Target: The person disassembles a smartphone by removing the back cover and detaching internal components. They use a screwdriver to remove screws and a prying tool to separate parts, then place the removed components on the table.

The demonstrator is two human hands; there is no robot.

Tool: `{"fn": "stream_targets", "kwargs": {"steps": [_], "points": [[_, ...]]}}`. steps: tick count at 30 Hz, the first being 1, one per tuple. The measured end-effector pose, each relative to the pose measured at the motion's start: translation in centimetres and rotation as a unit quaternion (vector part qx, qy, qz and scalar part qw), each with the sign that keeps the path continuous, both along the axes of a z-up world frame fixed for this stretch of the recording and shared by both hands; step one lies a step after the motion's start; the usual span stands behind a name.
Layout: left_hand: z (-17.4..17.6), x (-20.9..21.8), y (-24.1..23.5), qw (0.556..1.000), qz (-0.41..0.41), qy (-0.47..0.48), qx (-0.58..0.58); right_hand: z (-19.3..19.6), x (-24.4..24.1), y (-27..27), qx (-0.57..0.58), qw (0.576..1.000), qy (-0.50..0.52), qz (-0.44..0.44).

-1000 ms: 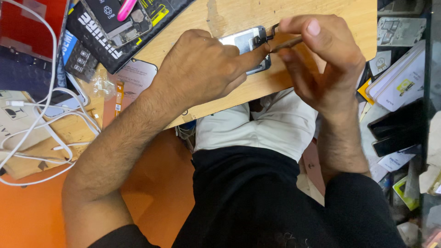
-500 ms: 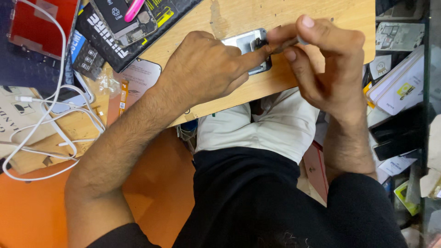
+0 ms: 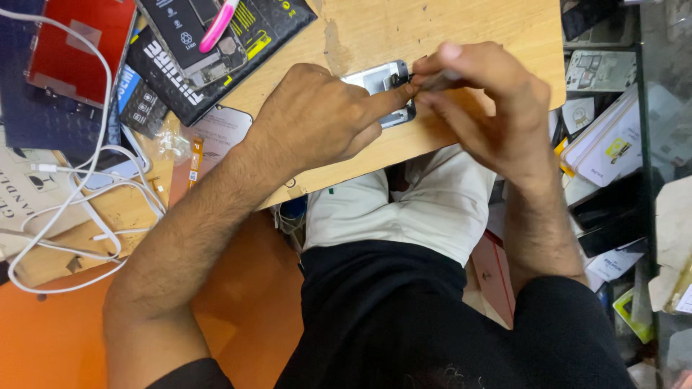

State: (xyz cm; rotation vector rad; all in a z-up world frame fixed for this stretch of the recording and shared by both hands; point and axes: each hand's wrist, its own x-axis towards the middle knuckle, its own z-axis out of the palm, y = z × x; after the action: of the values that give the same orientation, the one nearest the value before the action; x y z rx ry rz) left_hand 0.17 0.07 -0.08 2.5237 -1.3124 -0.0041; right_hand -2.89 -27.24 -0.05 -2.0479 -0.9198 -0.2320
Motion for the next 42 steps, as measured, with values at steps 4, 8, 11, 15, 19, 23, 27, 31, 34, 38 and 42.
{"fn": "stream_targets", "kwargs": {"steps": [4,8,11,15,19,23,27,31,34,38,42], "points": [[-0.1,0.1,0.2,1.0,-0.011,-0.004,-0.021,-2.5,3.4,-3.7,0.119,0.981,0.041,-0.147],[0.1,0.0,0.3,0.998,-0.007,-0.007,-0.06,-5.3,8.0,-4.8,0.129,0.975,0.024,-0.182],[0.1,0.2,0.3,0.997,-0.004,-0.004,-0.08,-6.2,9.1,-3.0,0.118,0.98,0.051,-0.155],[-0.1,0.2,0.4,0.994,-0.006,-0.006,-0.11,-4.1,8.4,-0.4,0.205,0.963,0.151,-0.083],[-0.1,0.2,0.3,0.988,0.005,-0.017,-0.155,-2.3,8.1,2.0,0.197,0.972,0.123,-0.038],[0.3,0.6,0.7,0.977,0.069,-0.021,-0.202,-1.2,8.9,3.7,0.161,0.979,0.122,-0.035],[0.6,0.9,0.9,0.966,0.141,-0.038,-0.213,0.0,9.1,4.4,0.147,0.978,0.145,-0.032],[0.7,1.2,1.1,0.959,0.166,-0.024,-0.226,0.6,8.7,4.5,0.141,0.977,0.161,-0.02],[0.7,1.2,1.2,0.957,0.183,-0.027,-0.224,0.6,8.5,4.4,0.185,0.969,0.165,-0.01],[0.6,1.2,1.1,0.956,0.186,-0.024,-0.223,-0.1,8.5,4.2,0.196,0.967,0.161,-0.009],[0.5,1.1,1.0,0.958,0.186,-0.037,-0.217,-1.0,8.8,3.8,0.144,0.977,0.154,-0.032]]}}
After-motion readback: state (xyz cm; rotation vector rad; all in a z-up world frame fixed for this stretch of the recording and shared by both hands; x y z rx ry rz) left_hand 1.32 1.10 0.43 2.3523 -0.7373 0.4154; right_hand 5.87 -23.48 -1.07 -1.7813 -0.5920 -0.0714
